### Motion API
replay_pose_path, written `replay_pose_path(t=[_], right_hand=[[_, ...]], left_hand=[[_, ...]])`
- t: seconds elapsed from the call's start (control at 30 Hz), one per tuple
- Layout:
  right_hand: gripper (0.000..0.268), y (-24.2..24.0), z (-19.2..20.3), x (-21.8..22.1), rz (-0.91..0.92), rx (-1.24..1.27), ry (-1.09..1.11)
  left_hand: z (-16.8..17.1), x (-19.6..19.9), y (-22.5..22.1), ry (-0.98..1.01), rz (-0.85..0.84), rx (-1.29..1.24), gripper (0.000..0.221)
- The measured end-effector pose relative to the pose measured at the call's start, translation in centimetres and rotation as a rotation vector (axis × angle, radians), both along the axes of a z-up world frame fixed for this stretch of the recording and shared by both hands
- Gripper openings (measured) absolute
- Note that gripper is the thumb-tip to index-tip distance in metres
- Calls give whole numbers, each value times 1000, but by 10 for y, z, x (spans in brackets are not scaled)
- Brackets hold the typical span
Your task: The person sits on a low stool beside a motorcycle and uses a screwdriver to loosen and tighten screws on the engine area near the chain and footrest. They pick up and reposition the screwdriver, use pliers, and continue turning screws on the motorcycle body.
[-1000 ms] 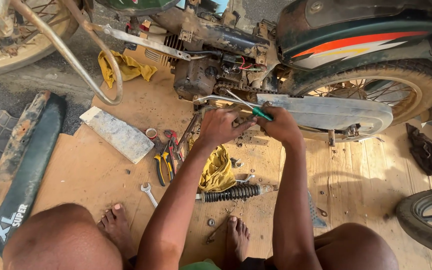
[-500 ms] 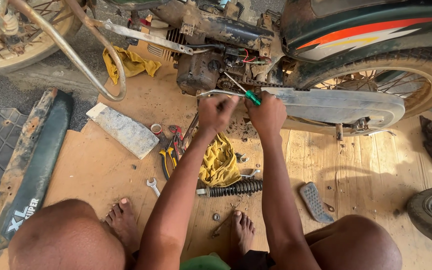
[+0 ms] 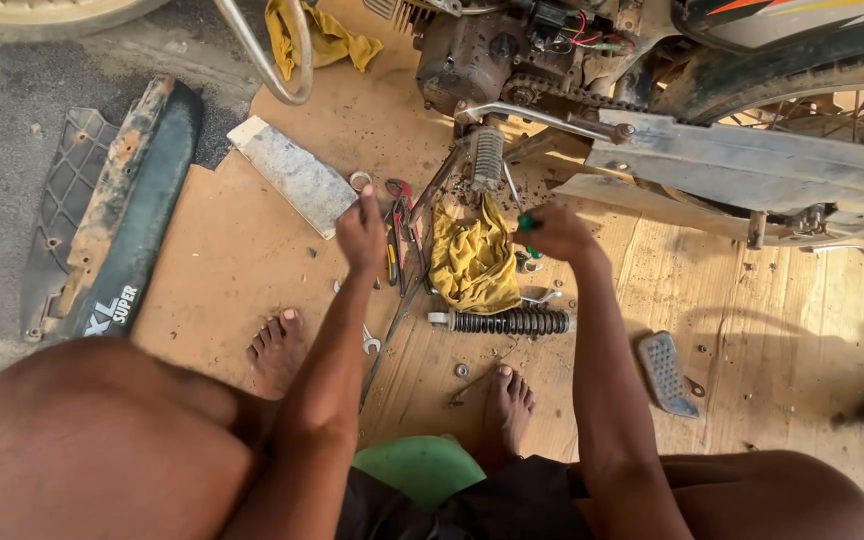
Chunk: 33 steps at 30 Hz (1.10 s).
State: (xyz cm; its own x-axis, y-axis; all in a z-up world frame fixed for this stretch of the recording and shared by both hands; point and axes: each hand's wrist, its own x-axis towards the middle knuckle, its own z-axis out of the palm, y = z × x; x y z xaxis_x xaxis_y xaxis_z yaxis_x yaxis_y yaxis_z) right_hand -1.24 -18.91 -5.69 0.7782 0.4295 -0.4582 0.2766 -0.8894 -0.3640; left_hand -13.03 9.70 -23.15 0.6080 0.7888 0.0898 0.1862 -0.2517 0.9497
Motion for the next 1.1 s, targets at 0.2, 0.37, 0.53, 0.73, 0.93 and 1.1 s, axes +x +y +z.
replay_pose_path(t=[0.2, 0.37, 0.53, 0.73, 0.93, 1.1], right_hand=[[31, -28, -72, -26, 37, -129, 140], [36, -29, -100, -36, 105, -132, 131], [30, -1, -80, -43, 121, -251, 116], [30, 51, -37, -65, 242, -147, -69], [30, 81, -32, -89, 299, -22, -204], [30, 85, -68, -90, 328, -13, -186]], left_hand=[[-9, -83, 22, 297, -105, 413, 51], [-29, -113, 18, 488, -204, 373, 45], [-36, -108, 4, 598, -248, 281, 52], [-31, -74, -18, 641, -292, 181, 64], [-63, -29, -29, 429, -196, 176, 62], [-63, -21, -31, 520, -171, 121, 63]])
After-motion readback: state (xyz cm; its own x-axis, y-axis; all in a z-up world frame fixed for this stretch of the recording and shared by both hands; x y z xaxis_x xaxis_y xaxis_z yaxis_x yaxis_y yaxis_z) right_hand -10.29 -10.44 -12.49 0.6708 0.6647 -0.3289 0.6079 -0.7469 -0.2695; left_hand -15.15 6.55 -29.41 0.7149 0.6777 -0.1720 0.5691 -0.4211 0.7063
